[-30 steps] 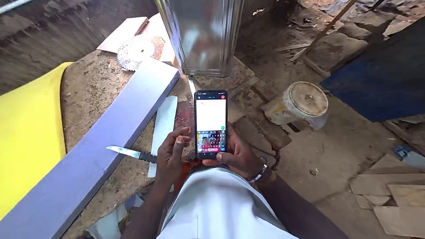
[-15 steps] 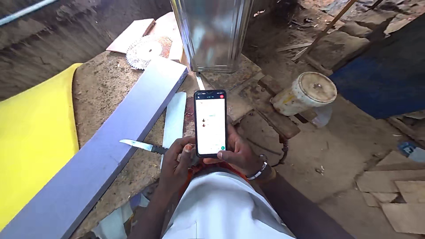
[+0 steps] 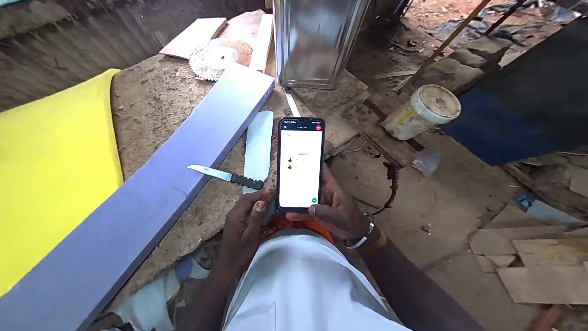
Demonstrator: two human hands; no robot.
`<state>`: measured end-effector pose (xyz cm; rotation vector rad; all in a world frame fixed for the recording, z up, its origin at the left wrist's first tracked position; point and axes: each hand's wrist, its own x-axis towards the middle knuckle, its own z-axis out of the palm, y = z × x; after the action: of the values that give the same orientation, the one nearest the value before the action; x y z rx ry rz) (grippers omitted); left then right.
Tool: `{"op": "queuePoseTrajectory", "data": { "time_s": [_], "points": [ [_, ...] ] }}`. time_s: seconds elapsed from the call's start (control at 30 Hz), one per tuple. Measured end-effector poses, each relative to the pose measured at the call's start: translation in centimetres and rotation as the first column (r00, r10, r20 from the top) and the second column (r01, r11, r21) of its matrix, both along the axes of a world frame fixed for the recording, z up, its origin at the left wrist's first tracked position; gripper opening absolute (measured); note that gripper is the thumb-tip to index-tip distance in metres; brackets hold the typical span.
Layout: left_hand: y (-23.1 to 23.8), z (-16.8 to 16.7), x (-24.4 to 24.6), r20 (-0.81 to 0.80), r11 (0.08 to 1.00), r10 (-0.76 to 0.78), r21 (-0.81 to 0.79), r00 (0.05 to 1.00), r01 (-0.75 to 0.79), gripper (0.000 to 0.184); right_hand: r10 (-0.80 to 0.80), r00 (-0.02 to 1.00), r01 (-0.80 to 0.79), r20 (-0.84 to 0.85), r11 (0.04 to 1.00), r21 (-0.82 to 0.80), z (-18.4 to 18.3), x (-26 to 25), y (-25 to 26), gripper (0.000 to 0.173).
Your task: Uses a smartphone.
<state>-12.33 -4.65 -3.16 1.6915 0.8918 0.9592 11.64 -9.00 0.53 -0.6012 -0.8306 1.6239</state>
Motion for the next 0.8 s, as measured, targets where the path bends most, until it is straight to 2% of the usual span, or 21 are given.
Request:
{"op": "queuePoseTrajectory", "data": {
  "time_s": [0.23, 0.4, 0.63, 0.8],
  "points": [
    [-1.3, -1.2, -3.7, 0.035, 1.0, -0.014, -0.025, 0.999, 0.015, 0.038, -0.106, 0.991, 0.111, 0.087, 0.993, -0.05, 0.8, -3.7, -1.4, 0.097],
    [-1.6, -2.9, -4.9, 0.049, 0.999, -0.021, -0.041, 0.999, 0.023, 0.039, -0.1, 0.99, 0.106, 0.095, 0.993, -0.061, 1.1, -4.4, -1.9, 0.1],
    [-0.1, -3.7, -3.8, 0.068, 0.998, 0.012, -0.066, 0.998, -0.008, 0.038, -0.077, 0.979, 0.087, 0.191, 0.995, -0.047, 1.0, -2.6, -0.3, 0.098],
    [2.0, -3.0, -1.9, 0.033, 0.999, 0.034, 0.0, 0.999, -0.034, 0.037, -0.073, 0.986, 0.077, 0.152, 0.997, -0.021, 1.0, -0.3, 2.8, 0.1]
  ]
}}
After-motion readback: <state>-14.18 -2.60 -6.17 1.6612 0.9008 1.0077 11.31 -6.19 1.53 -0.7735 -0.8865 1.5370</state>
